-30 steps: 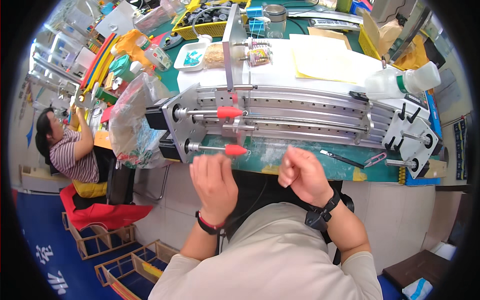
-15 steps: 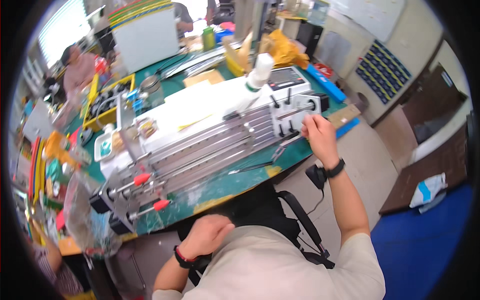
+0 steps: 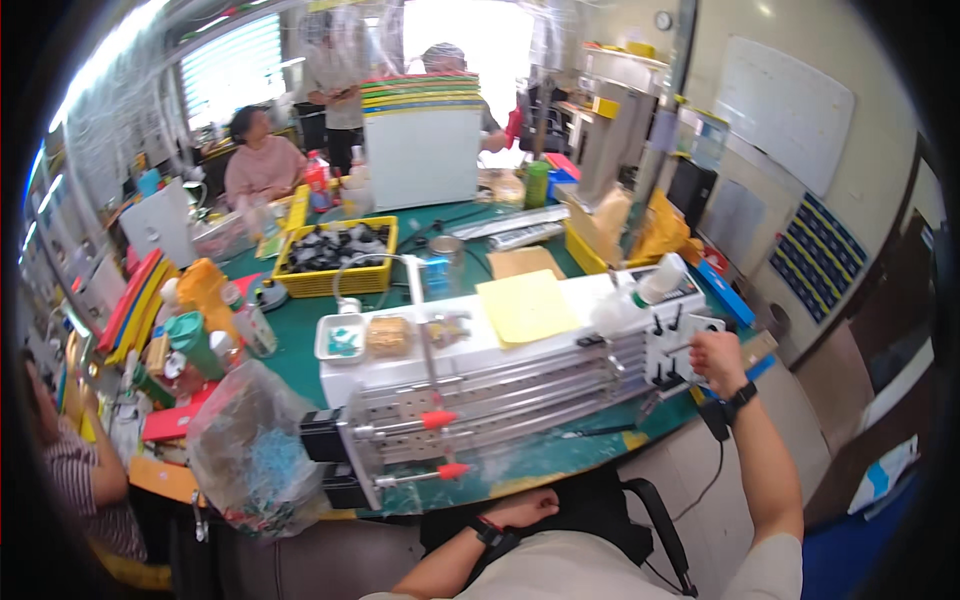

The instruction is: Assembling components onto a linear rail fixture using glue and markers.

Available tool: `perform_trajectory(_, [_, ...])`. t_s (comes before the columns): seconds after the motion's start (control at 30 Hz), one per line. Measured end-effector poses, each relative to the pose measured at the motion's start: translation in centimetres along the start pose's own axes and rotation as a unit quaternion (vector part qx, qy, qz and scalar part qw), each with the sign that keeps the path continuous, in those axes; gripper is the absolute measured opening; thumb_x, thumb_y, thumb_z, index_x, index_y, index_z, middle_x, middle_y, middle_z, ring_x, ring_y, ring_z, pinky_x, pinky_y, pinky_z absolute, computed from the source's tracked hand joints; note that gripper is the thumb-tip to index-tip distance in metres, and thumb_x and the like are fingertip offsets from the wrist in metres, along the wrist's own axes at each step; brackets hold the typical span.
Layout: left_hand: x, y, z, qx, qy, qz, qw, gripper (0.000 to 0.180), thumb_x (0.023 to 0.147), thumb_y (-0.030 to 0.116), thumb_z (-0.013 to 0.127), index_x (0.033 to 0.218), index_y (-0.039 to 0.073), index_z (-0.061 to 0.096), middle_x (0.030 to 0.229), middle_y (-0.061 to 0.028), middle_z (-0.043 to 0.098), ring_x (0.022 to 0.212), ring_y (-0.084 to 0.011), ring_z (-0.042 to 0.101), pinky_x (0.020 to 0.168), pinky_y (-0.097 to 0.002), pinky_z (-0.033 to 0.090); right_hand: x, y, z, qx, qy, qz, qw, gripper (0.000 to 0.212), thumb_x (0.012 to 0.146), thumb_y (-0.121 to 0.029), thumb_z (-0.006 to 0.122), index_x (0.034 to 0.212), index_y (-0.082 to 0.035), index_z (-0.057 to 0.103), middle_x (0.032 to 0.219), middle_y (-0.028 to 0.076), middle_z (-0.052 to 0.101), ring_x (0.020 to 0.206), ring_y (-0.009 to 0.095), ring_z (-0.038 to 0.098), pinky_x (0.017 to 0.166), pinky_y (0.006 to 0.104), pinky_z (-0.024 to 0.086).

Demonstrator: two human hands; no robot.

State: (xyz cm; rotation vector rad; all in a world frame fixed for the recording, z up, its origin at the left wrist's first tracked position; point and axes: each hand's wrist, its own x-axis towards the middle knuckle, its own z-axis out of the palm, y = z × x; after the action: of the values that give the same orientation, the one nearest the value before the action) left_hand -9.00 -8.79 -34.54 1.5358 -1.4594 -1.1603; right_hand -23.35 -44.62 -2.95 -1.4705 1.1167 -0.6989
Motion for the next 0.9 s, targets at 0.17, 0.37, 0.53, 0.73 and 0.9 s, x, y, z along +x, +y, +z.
perform_trajectory(0.17, [-0.2,0.7,-0.4,0.028,0.01,-0.023,0.999,0.028,0.107,0.029,0.066,0.116,0.003,0.068,0.1,-0.0138,0.071,0.094,-0.027,0.069,0.085,-0.0405,0.053,0.5,0.9,1.4,0.101,0.043,0.031,0.993,0.021,0.095,-0.018,0.069,0.076,-0.015,0.06,0.066,-0.005,0.055,0.056,0.01,0.055,0.051,0.0286,0.045])
perform_trajectory(0.37, [0.0,0.4,-0.3,0.05,0.039,0.014,0.998,0.026,0.105,0.027,0.068,0.114,0.003,0.07,0.098,-0.0155,0.071,0.093,-0.0293,0.069,0.086,-0.0413,0.054,2.3,4.5,3.8,0.182,0.122,-0.003,0.976,0.019,0.102,-0.023,0.061,0.085,-0.017,0.055,0.074,-0.004,0.048,0.07,0.009,0.052,0.068,0.0382,0.052])
perform_trajectory(0.53, [-1.2,0.9,-0.8,0.046,0.051,0.0,0.998,0.028,0.104,0.029,0.069,0.117,0.004,0.071,0.103,-0.0179,0.074,0.098,-0.0325,0.072,0.089,-0.0435,0.056,-3.0,5.2,7.6,0.403,0.004,0.04,0.914,0.011,0.107,-0.016,0.062,0.105,-0.006,0.058,0.096,0.005,0.059,0.098,0.022,0.066,0.099,0.0477,0.058])
perform_trajectory(0.73, [-1.2,3.0,-1.4,0.058,0.016,-0.011,0.998,0.031,0.104,0.031,0.068,0.119,0.004,0.072,0.108,-0.0172,0.076,0.101,-0.0333,0.073,0.09,-0.0441,0.057,-4.8,6.2,7.5,0.476,-0.067,0.013,0.877,0.013,0.106,-0.008,0.062,0.094,-0.004,0.065,0.093,0.009,0.07,0.094,0.021,0.07,0.105,0.0438,0.06])
perform_trajectory(0.9, [-1.3,2.8,-2.2,0.044,0.016,-0.002,0.999,0.035,0.103,0.03,0.07,0.125,0.002,0.072,0.113,-0.0185,0.076,0.106,-0.0322,0.074,0.093,-0.0418,0.058,-6.3,4.6,9.5,0.412,-0.011,0.027,0.911,0.011,0.107,-0.011,0.062,0.099,-0.004,0.065,0.089,0.006,0.068,0.083,0.018,0.069,0.085,0.0382,0.063])
